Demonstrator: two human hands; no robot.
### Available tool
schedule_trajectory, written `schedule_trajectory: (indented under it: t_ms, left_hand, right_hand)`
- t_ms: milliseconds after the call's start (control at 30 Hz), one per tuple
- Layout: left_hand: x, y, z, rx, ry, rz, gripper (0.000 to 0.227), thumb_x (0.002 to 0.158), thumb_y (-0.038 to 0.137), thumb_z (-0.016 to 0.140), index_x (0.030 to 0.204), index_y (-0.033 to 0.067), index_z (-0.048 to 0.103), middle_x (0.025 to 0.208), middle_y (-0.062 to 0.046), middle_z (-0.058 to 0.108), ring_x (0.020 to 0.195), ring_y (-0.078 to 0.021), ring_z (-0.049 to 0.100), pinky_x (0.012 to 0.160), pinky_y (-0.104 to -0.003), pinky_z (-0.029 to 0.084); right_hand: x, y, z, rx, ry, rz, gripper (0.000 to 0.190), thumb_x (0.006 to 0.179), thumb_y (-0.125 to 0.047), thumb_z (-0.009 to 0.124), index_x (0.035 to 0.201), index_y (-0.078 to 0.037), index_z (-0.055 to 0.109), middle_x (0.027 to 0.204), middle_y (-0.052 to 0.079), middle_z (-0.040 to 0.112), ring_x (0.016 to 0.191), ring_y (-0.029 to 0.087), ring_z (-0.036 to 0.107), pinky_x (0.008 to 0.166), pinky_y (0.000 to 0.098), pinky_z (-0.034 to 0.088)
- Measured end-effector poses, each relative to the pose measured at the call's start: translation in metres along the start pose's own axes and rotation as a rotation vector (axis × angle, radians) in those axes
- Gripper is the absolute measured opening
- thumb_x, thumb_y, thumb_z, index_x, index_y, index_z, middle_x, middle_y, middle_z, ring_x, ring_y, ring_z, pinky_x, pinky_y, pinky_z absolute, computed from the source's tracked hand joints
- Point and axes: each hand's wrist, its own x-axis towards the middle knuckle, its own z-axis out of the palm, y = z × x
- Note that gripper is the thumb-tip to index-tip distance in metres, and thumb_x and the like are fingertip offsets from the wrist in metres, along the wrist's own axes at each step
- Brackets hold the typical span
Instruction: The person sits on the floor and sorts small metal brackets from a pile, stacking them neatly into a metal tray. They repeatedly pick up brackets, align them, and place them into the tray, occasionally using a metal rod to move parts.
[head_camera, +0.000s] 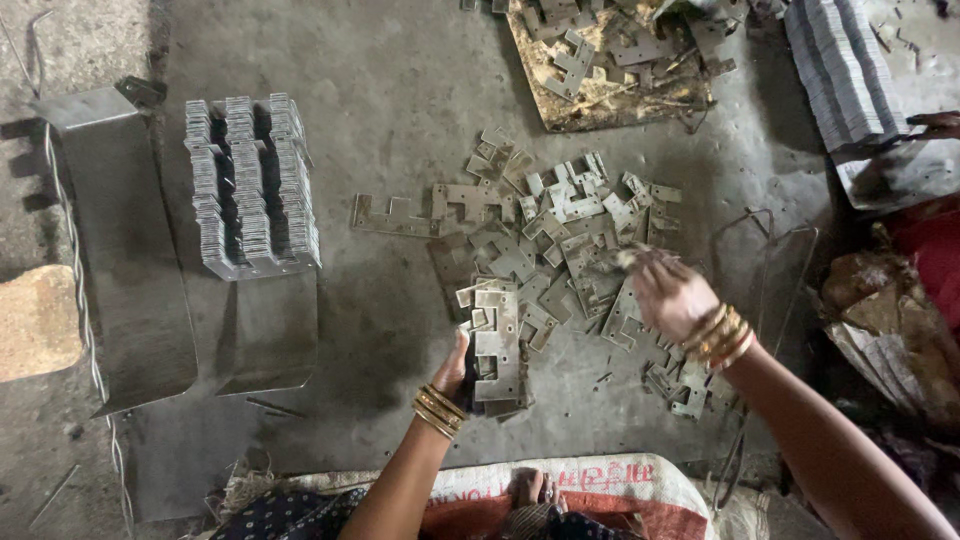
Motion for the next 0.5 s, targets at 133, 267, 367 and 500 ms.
schedule_trajectory:
  t_ms: [133,267,367,500]
  left_hand:
    - [0.01,0.001,0.011,-0.01,-0.088,0.006,0.09,0.085,0.078,0.05,0.144,0.0096,0.05,0.128,-0.01,0.068,0.112,-0.0262,0.068,0.098,-0.047,0.056]
    - [0.009,0.003,0.016,-0.026,-0.079,-0.06,0.102,0.083,0.086,0.049,0.139,0.0008,0.052,0.118,-0.017,0.07,0.102,-0.0289,0.071,0.087,-0.046,0.061]
    - [0.002,0.001,0.014,0.005,-0.179,-0.065,0.094,0.083,0.076,0.058,0.142,0.0029,0.052,0.12,-0.017,0.07,0.106,-0.0279,0.071,0.091,-0.044,0.061]
    - [-0.005,0.002,0.014,0.121,-0.133,0.004,0.076,0.086,0.052,0.074,0.142,0.0052,0.051,0.124,-0.015,0.067,0.11,-0.0273,0.069,0.094,-0.045,0.06]
  right_hand:
    - [-0.008,-0.017,-0.014,0.053,0.129,-0.258,0.058,0.082,0.003,0.062,0.139,-0.007,0.057,0.144,0.018,0.058,0.131,0.035,0.058,0.11,0.0474,0.048]
    - [0.002,-0.012,-0.005,-0.124,-0.311,-0.156,0.061,0.082,-0.009,0.065,0.141,-0.023,0.058,0.154,0.013,0.049,0.14,0.032,0.043,0.118,0.0489,0.035]
    - [0.006,-0.007,0.004,-0.172,-0.555,-0.063,0.057,0.084,-0.014,0.065,0.138,-0.031,0.057,0.156,0.011,0.04,0.146,0.031,0.034,0.121,0.0485,0.027]
    - [0.006,-0.003,0.008,-0.256,-0.66,-0.079,0.054,0.088,-0.018,0.063,0.141,-0.029,0.056,0.15,0.011,0.044,0.143,0.033,0.036,0.122,0.0515,0.025]
